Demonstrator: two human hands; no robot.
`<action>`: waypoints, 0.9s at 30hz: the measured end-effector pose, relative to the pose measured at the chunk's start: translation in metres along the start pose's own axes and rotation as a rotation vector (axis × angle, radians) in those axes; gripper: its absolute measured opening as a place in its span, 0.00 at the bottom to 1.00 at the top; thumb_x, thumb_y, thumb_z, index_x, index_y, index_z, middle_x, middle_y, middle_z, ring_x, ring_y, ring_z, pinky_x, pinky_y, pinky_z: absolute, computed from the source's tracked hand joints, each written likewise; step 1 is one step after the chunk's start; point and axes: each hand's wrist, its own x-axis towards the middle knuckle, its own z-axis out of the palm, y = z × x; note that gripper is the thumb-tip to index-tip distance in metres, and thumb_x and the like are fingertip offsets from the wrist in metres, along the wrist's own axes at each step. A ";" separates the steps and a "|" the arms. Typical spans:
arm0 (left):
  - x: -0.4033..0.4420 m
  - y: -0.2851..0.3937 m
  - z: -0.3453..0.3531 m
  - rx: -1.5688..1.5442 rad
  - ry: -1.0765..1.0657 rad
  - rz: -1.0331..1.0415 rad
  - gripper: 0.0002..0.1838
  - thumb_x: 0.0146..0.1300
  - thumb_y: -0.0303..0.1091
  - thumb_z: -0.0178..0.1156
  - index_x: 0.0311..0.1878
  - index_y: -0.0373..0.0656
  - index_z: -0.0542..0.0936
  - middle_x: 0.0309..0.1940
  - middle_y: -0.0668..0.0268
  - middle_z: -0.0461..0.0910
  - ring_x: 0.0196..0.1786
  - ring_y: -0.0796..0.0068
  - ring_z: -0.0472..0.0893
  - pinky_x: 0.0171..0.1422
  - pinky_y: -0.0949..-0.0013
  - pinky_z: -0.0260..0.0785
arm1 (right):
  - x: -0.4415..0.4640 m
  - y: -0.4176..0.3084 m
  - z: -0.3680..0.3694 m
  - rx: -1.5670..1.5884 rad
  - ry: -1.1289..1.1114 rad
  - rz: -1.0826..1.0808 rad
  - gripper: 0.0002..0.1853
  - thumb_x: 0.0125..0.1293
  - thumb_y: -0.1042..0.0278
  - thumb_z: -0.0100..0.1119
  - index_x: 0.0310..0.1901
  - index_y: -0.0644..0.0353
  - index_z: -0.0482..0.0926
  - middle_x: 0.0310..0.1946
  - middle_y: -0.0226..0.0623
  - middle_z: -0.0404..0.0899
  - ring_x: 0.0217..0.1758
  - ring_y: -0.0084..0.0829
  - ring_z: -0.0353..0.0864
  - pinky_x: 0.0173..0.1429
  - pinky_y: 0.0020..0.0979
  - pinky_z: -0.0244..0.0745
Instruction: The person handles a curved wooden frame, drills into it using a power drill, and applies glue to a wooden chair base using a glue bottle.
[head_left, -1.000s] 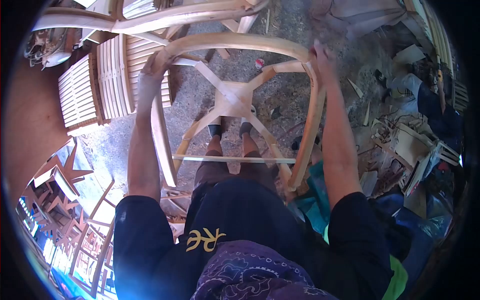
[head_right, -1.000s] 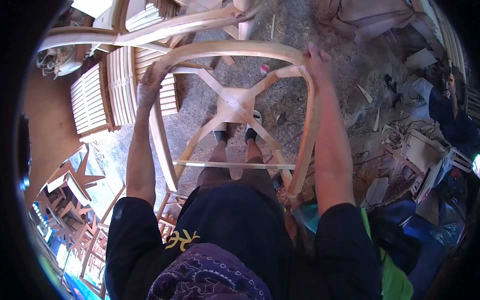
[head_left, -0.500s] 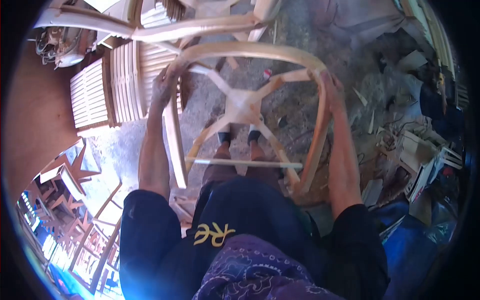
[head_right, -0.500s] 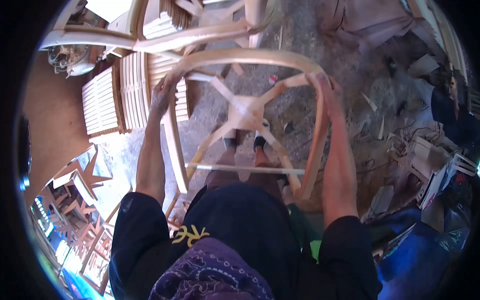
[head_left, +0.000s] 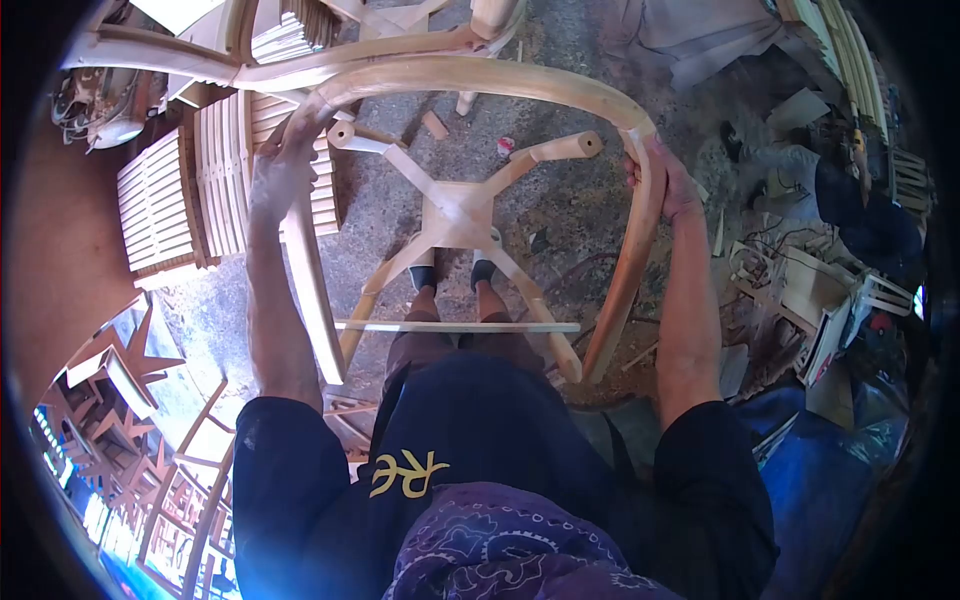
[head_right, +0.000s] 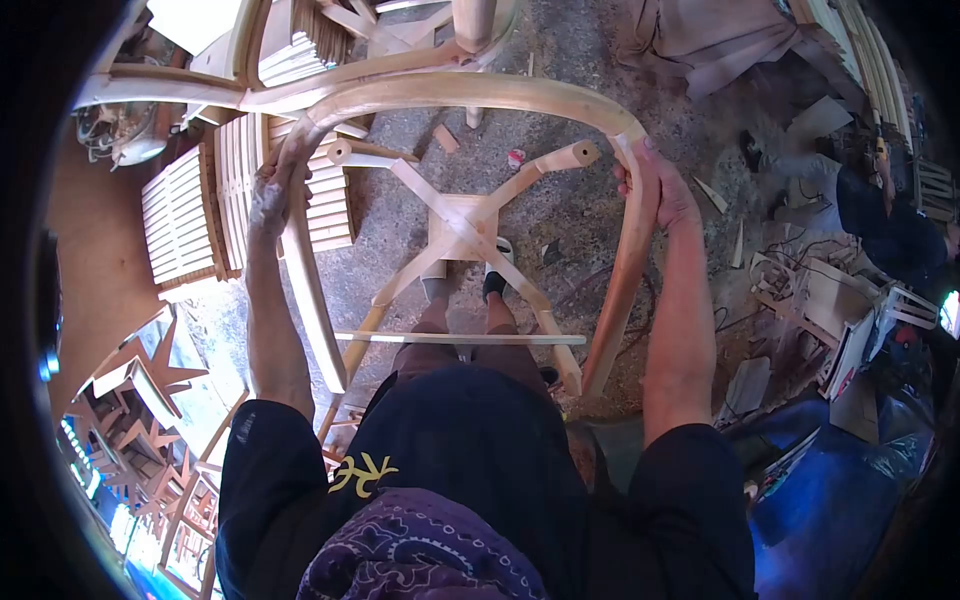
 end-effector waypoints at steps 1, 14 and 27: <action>0.000 0.005 -0.001 -0.007 -0.011 0.003 0.25 0.72 0.57 0.63 0.59 0.47 0.82 0.26 0.70 0.78 0.20 0.81 0.77 0.23 0.76 0.74 | -0.004 0.000 -0.007 0.036 -0.059 0.013 0.39 0.68 0.29 0.59 0.62 0.62 0.76 0.38 0.38 0.82 0.32 0.27 0.79 0.39 0.30 0.79; -0.049 0.077 -0.025 0.217 -0.064 0.154 0.30 0.55 0.45 0.81 0.54 0.35 0.83 0.36 0.67 0.84 0.36 0.76 0.81 0.42 0.70 0.73 | -0.107 -0.023 -0.031 -0.018 -0.130 -0.311 0.39 0.62 0.35 0.70 0.56 0.70 0.78 0.33 0.38 0.81 0.29 0.29 0.80 0.36 0.34 0.78; -0.084 0.006 -0.081 0.015 -0.118 0.459 0.43 0.52 0.44 0.82 0.67 0.36 0.72 0.58 0.58 0.80 0.60 0.63 0.80 0.66 0.59 0.73 | -0.231 -0.060 -0.019 -0.195 0.048 -0.555 0.42 0.32 0.58 0.92 0.51 0.68 0.83 0.40 0.35 0.87 0.45 0.24 0.86 0.50 0.31 0.82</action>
